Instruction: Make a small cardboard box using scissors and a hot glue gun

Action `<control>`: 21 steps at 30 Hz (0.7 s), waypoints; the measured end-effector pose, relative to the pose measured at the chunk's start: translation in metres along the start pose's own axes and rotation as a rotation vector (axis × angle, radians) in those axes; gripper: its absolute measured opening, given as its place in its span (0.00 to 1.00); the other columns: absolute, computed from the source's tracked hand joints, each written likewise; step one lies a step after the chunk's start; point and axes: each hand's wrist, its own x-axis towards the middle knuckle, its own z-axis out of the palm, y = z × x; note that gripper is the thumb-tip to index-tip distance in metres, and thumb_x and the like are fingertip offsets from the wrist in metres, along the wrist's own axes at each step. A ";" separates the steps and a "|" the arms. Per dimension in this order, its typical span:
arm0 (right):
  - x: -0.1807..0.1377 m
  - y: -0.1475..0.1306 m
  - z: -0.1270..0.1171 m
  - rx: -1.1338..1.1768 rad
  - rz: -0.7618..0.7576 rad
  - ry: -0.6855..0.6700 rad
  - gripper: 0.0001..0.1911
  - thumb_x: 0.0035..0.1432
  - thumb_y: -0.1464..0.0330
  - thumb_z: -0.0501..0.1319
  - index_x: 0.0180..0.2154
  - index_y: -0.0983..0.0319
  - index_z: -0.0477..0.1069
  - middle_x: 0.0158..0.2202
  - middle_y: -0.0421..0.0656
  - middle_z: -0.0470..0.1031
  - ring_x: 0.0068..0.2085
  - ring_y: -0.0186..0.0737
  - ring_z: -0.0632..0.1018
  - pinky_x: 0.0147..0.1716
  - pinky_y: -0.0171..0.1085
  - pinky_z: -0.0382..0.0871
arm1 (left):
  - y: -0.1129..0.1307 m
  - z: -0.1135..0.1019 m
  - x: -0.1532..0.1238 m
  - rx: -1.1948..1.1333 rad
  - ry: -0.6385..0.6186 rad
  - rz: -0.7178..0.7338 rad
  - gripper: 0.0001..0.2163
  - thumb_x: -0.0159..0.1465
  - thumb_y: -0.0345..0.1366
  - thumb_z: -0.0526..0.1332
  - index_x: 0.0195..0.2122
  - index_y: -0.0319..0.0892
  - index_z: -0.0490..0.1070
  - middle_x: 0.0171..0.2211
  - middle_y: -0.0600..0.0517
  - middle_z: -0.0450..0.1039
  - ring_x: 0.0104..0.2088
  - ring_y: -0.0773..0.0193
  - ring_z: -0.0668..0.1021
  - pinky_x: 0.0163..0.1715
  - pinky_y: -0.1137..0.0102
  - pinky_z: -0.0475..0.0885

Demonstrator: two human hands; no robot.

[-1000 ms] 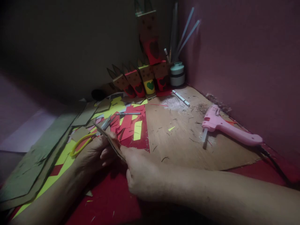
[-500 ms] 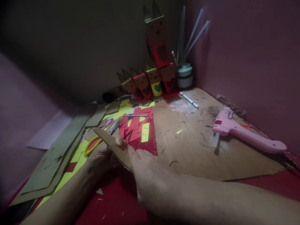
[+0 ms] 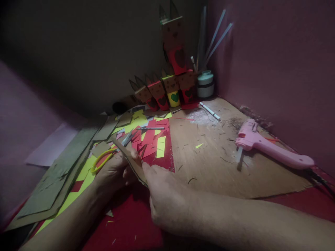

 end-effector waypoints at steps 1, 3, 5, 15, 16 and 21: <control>0.002 -0.001 -0.001 0.064 0.032 -0.007 0.28 0.49 0.81 0.56 0.53 0.63 0.70 0.42 0.49 0.75 0.43 0.47 0.76 0.44 0.45 0.71 | 0.000 0.001 -0.001 0.011 0.027 -0.005 0.14 0.57 0.46 0.72 0.26 0.41 0.75 0.10 0.61 0.59 0.10 0.73 0.59 0.10 0.79 0.60; 0.006 -0.002 -0.005 0.241 0.165 -0.052 0.20 0.51 0.82 0.54 0.45 0.64 0.72 0.33 0.44 0.74 0.34 0.41 0.76 0.36 0.40 0.71 | 0.000 0.005 -0.003 0.039 0.074 -0.017 0.20 0.60 0.48 0.69 0.20 0.40 0.69 0.10 0.60 0.57 0.10 0.73 0.59 0.11 0.77 0.60; 0.011 -0.004 -0.008 0.473 0.313 -0.109 0.15 0.51 0.83 0.52 0.37 0.65 0.72 0.25 0.40 0.71 0.25 0.35 0.72 0.29 0.36 0.68 | 0.000 0.009 -0.005 0.066 0.110 -0.026 0.24 0.62 0.48 0.66 0.15 0.41 0.62 0.09 0.59 0.56 0.11 0.72 0.60 0.13 0.75 0.62; 0.019 0.018 -0.004 1.129 0.255 -0.157 0.15 0.37 0.77 0.60 0.33 0.70 0.75 0.24 0.45 0.77 0.22 0.33 0.76 0.24 0.32 0.69 | -0.001 0.010 -0.005 0.154 0.256 0.019 0.21 0.62 0.43 0.67 0.17 0.41 0.63 0.12 0.60 0.56 0.13 0.73 0.59 0.14 0.75 0.56; 0.019 0.020 -0.003 1.143 0.262 -0.160 0.15 0.38 0.76 0.60 0.33 0.71 0.76 0.24 0.46 0.77 0.22 0.34 0.76 0.24 0.32 0.70 | -0.001 0.010 -0.004 0.154 0.262 0.030 0.17 0.61 0.42 0.68 0.21 0.40 0.66 0.13 0.60 0.56 0.13 0.73 0.59 0.14 0.75 0.56; 0.020 0.020 -0.004 1.182 0.256 -0.184 0.14 0.42 0.69 0.68 0.32 0.71 0.75 0.25 0.46 0.77 0.23 0.34 0.76 0.27 0.34 0.72 | -0.001 0.010 0.000 0.138 0.264 0.055 0.11 0.57 0.39 0.72 0.31 0.40 0.72 0.16 0.60 0.61 0.15 0.73 0.61 0.14 0.77 0.58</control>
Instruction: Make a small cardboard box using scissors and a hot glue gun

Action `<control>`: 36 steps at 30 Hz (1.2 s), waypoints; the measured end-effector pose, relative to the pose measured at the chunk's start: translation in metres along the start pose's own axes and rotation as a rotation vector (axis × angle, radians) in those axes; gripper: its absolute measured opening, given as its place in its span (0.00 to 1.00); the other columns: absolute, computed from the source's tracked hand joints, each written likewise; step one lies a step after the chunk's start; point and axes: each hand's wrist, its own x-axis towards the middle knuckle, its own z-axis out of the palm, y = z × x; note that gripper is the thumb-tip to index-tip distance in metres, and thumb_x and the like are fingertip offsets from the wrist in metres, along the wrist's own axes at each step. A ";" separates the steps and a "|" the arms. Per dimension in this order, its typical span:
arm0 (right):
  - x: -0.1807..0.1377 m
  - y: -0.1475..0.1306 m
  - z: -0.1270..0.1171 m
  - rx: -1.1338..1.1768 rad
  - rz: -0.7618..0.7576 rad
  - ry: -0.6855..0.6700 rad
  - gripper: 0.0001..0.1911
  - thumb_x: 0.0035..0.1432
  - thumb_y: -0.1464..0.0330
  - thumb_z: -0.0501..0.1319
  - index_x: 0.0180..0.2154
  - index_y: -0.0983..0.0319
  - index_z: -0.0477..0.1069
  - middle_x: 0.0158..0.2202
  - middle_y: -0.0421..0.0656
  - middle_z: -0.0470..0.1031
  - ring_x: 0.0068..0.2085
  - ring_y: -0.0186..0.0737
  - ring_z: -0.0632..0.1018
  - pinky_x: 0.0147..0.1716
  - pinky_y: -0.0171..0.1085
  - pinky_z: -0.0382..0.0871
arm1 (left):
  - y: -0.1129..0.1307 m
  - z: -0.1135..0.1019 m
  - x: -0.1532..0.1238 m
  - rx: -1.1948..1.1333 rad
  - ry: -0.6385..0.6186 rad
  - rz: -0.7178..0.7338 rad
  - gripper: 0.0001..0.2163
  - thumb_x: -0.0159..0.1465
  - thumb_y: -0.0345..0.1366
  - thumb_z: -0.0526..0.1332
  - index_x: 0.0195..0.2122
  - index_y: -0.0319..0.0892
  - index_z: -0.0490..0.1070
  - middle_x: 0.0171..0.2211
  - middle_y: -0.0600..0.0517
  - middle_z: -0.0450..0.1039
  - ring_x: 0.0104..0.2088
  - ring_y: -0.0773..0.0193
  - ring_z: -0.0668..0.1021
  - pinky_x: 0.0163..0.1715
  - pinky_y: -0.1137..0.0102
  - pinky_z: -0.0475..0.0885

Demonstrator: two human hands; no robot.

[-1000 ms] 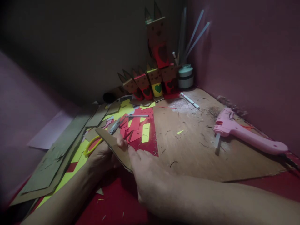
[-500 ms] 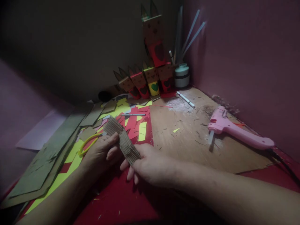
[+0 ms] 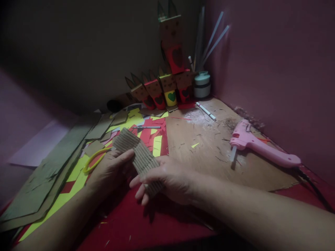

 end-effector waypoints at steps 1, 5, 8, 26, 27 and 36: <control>0.000 -0.001 0.001 0.014 0.001 -0.012 0.16 0.46 0.64 0.69 0.34 0.71 0.75 0.26 0.47 0.78 0.24 0.35 0.77 0.28 0.35 0.72 | 0.001 0.000 0.001 -0.010 -0.002 -0.006 0.12 0.56 0.40 0.72 0.29 0.40 0.71 0.16 0.60 0.61 0.15 0.73 0.61 0.14 0.77 0.58; 0.000 -0.002 0.000 0.112 -0.013 -0.040 0.28 0.62 0.49 0.57 0.44 0.68 0.73 0.34 0.48 0.78 0.27 0.39 0.79 0.32 0.40 0.74 | 0.003 -0.001 0.004 -0.047 -0.034 -0.052 0.17 0.55 0.43 0.73 0.23 0.40 0.68 0.14 0.59 0.61 0.13 0.73 0.62 0.13 0.77 0.60; 0.001 -0.001 -0.003 0.135 -0.005 -0.045 0.31 0.70 0.50 0.43 0.48 0.68 0.72 0.35 0.50 0.77 0.30 0.40 0.80 0.34 0.41 0.74 | 0.003 -0.003 0.007 -0.078 -0.062 -0.092 0.20 0.52 0.45 0.74 0.20 0.40 0.65 0.13 0.60 0.59 0.13 0.73 0.61 0.12 0.77 0.59; -0.004 0.000 0.007 -0.077 -0.004 -0.096 0.24 0.54 0.56 0.70 0.45 0.67 0.72 0.34 0.46 0.77 0.27 0.35 0.78 0.32 0.37 0.72 | 0.005 -0.006 0.003 -0.164 -0.094 -0.154 0.16 0.47 0.40 0.77 0.22 0.39 0.72 0.13 0.60 0.58 0.13 0.74 0.59 0.12 0.79 0.59; -0.006 0.000 0.010 -0.107 0.013 -0.107 0.24 0.54 0.58 0.70 0.46 0.66 0.72 0.34 0.45 0.77 0.26 0.33 0.77 0.31 0.36 0.71 | 0.004 -0.006 0.001 -0.161 -0.094 -0.158 0.14 0.48 0.38 0.76 0.23 0.39 0.72 0.13 0.60 0.58 0.14 0.74 0.59 0.13 0.78 0.60; -0.013 -0.001 0.020 -0.188 0.038 -0.049 0.22 0.49 0.65 0.73 0.44 0.65 0.72 0.35 0.40 0.75 0.29 0.31 0.76 0.33 0.32 0.71 | 0.003 -0.003 -0.001 -0.131 -0.155 -0.139 0.13 0.42 0.37 0.77 0.20 0.39 0.74 0.16 0.55 0.64 0.17 0.68 0.68 0.14 0.75 0.63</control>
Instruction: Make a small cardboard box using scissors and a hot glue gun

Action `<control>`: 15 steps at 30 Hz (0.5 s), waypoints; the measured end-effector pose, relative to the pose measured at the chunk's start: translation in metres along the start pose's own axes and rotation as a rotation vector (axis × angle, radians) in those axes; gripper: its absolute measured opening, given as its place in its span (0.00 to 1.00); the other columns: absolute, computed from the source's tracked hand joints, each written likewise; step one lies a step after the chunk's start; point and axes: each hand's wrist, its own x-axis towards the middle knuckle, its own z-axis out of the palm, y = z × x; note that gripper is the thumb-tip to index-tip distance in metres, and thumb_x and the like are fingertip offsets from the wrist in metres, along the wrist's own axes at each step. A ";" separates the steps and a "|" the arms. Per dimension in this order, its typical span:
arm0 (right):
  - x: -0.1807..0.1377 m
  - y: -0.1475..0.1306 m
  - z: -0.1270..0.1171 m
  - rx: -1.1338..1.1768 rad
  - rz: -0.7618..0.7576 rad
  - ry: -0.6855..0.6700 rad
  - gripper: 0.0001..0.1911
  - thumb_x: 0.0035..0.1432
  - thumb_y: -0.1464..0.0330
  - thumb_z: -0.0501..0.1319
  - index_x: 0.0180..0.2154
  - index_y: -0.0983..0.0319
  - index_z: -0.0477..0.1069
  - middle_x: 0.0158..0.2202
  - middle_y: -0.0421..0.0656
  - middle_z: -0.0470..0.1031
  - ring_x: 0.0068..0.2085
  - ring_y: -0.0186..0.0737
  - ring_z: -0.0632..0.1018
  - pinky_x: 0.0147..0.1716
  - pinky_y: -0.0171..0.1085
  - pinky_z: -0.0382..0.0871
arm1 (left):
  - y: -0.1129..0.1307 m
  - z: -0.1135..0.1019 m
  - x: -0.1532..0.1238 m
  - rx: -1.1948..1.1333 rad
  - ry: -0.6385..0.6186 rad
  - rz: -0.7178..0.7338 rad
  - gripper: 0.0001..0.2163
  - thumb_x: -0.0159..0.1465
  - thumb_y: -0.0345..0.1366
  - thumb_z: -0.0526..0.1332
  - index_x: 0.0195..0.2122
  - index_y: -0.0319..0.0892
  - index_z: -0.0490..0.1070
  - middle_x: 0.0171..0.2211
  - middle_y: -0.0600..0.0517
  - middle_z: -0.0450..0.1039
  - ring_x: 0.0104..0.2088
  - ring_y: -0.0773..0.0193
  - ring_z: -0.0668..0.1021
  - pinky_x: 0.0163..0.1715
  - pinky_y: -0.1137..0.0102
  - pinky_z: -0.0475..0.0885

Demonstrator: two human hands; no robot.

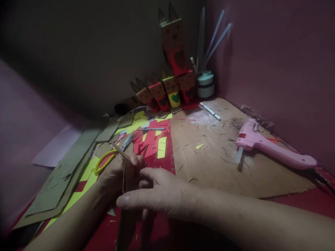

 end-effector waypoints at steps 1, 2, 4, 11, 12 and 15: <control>0.001 -0.001 -0.001 -0.011 0.003 0.020 0.22 0.48 0.65 0.74 0.44 0.65 0.72 0.32 0.39 0.74 0.28 0.31 0.76 0.32 0.33 0.71 | 0.000 0.000 0.000 0.004 0.000 -0.004 0.13 0.42 0.36 0.77 0.21 0.39 0.74 0.17 0.55 0.66 0.17 0.68 0.68 0.14 0.74 0.64; 0.002 -0.001 -0.002 -0.020 0.010 0.032 0.22 0.48 0.64 0.74 0.43 0.65 0.71 0.30 0.39 0.73 0.27 0.31 0.75 0.31 0.33 0.71 | 0.000 0.001 0.000 0.006 0.004 -0.005 0.12 0.43 0.36 0.76 0.21 0.39 0.75 0.17 0.55 0.66 0.17 0.68 0.69 0.15 0.74 0.65; 0.004 -0.001 -0.003 -0.028 0.018 0.038 0.22 0.48 0.62 0.73 0.42 0.66 0.71 0.29 0.39 0.74 0.24 0.31 0.75 0.29 0.34 0.71 | 0.000 0.002 -0.002 0.012 0.014 -0.006 0.10 0.45 0.35 0.75 0.21 0.40 0.75 0.18 0.55 0.67 0.17 0.68 0.70 0.17 0.73 0.66; 0.007 0.000 -0.006 -0.032 -0.006 0.038 0.20 0.49 0.61 0.71 0.40 0.67 0.72 0.34 0.45 0.77 0.23 0.31 0.76 0.27 0.34 0.71 | 0.003 0.007 -0.005 0.057 0.024 0.003 0.07 0.42 0.31 0.74 0.20 0.39 0.76 0.17 0.54 0.69 0.18 0.67 0.72 0.17 0.74 0.66; 0.007 0.000 -0.006 -0.024 -0.005 0.037 0.20 0.49 0.61 0.71 0.40 0.67 0.73 0.34 0.45 0.77 0.24 0.31 0.76 0.28 0.34 0.71 | 0.003 0.008 -0.004 0.062 0.025 0.010 0.08 0.42 0.31 0.74 0.20 0.39 0.76 0.17 0.54 0.69 0.17 0.68 0.71 0.16 0.74 0.65; 0.006 0.000 -0.007 0.034 -0.012 0.027 0.20 0.46 0.60 0.73 0.37 0.67 0.74 0.33 0.45 0.77 0.26 0.33 0.76 0.28 0.34 0.71 | 0.004 0.009 -0.002 0.076 0.026 0.025 0.10 0.42 0.33 0.76 0.19 0.37 0.75 0.14 0.55 0.67 0.15 0.70 0.69 0.15 0.75 0.63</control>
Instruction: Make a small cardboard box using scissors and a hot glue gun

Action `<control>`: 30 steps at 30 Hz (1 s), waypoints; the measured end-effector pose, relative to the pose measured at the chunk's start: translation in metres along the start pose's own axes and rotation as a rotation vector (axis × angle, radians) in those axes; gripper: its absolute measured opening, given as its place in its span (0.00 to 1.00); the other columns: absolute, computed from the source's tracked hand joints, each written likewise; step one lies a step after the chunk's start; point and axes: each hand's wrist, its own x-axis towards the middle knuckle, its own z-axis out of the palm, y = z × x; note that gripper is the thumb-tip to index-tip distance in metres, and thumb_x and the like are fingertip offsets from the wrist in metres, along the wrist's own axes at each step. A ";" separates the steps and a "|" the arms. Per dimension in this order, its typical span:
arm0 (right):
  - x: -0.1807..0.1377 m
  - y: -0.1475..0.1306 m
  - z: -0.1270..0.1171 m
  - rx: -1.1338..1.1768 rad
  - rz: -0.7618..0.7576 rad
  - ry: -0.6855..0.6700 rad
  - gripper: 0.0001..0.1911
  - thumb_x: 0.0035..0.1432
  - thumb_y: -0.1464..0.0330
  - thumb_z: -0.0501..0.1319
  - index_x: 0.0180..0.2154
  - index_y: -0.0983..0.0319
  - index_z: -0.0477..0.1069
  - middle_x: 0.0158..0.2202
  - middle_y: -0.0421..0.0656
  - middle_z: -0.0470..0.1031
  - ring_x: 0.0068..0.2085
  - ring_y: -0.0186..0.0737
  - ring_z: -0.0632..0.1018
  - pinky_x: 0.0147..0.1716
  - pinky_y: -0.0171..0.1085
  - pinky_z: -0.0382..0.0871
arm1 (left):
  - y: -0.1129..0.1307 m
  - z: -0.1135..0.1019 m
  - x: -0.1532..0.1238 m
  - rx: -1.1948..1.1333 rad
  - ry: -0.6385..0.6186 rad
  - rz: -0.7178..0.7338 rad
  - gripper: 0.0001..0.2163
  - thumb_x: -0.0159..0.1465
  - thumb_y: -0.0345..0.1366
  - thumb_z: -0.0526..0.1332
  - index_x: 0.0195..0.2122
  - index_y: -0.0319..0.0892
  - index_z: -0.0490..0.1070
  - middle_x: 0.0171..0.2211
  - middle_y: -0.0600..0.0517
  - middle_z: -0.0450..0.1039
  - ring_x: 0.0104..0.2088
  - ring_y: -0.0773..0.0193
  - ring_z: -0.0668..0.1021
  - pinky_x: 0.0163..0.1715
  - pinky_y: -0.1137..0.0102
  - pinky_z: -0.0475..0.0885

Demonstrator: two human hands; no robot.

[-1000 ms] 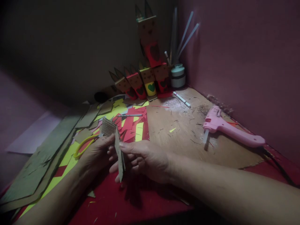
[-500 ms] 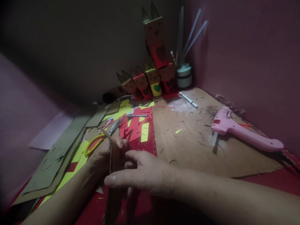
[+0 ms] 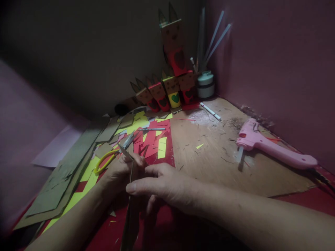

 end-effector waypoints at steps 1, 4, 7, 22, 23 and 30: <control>0.000 0.000 -0.001 0.026 -0.001 -0.001 0.20 0.46 0.60 0.73 0.36 0.67 0.74 0.32 0.45 0.77 0.27 0.33 0.76 0.29 0.34 0.70 | 0.000 0.001 0.000 0.004 0.001 0.002 0.11 0.42 0.34 0.76 0.18 0.37 0.75 0.14 0.55 0.66 0.15 0.70 0.68 0.15 0.76 0.63; 0.000 0.001 -0.003 0.094 -0.005 0.015 0.21 0.49 0.56 0.70 0.36 0.67 0.75 0.30 0.45 0.77 0.29 0.34 0.77 0.30 0.33 0.68 | -0.003 0.003 0.000 0.010 0.016 0.003 0.12 0.47 0.36 0.75 0.19 0.38 0.73 0.14 0.56 0.65 0.14 0.71 0.67 0.15 0.76 0.63; 0.002 0.001 -0.007 0.201 0.031 0.021 0.25 0.57 0.49 0.63 0.39 0.66 0.75 0.30 0.47 0.78 0.31 0.38 0.78 0.34 0.37 0.71 | -0.006 0.007 -0.004 0.015 0.032 0.001 0.11 0.53 0.39 0.73 0.23 0.38 0.73 0.15 0.55 0.66 0.14 0.71 0.66 0.15 0.75 0.62; 0.006 -0.003 -0.011 0.302 0.313 0.107 0.53 0.64 0.40 0.26 0.31 0.72 0.75 0.27 0.52 0.73 0.27 0.39 0.78 0.32 0.37 0.69 | -0.014 0.022 -0.017 -0.014 0.001 -0.016 0.07 0.61 0.39 0.67 0.32 0.41 0.75 0.17 0.54 0.69 0.14 0.67 0.68 0.15 0.72 0.61; 0.006 -0.003 -0.012 0.299 0.316 0.103 0.53 0.64 0.41 0.25 0.31 0.72 0.75 0.27 0.52 0.74 0.26 0.39 0.78 0.32 0.37 0.69 | -0.014 0.023 -0.017 -0.028 0.012 -0.007 0.07 0.61 0.39 0.67 0.34 0.41 0.76 0.17 0.54 0.69 0.15 0.67 0.69 0.15 0.72 0.61; 0.005 -0.006 -0.012 0.304 0.286 0.153 0.52 0.65 0.41 0.25 0.31 0.71 0.75 0.26 0.50 0.74 0.26 0.37 0.78 0.32 0.36 0.69 | -0.009 0.018 -0.013 0.019 0.093 0.072 0.16 0.60 0.37 0.69 0.50 0.42 0.75 0.19 0.55 0.72 0.14 0.68 0.69 0.14 0.74 0.61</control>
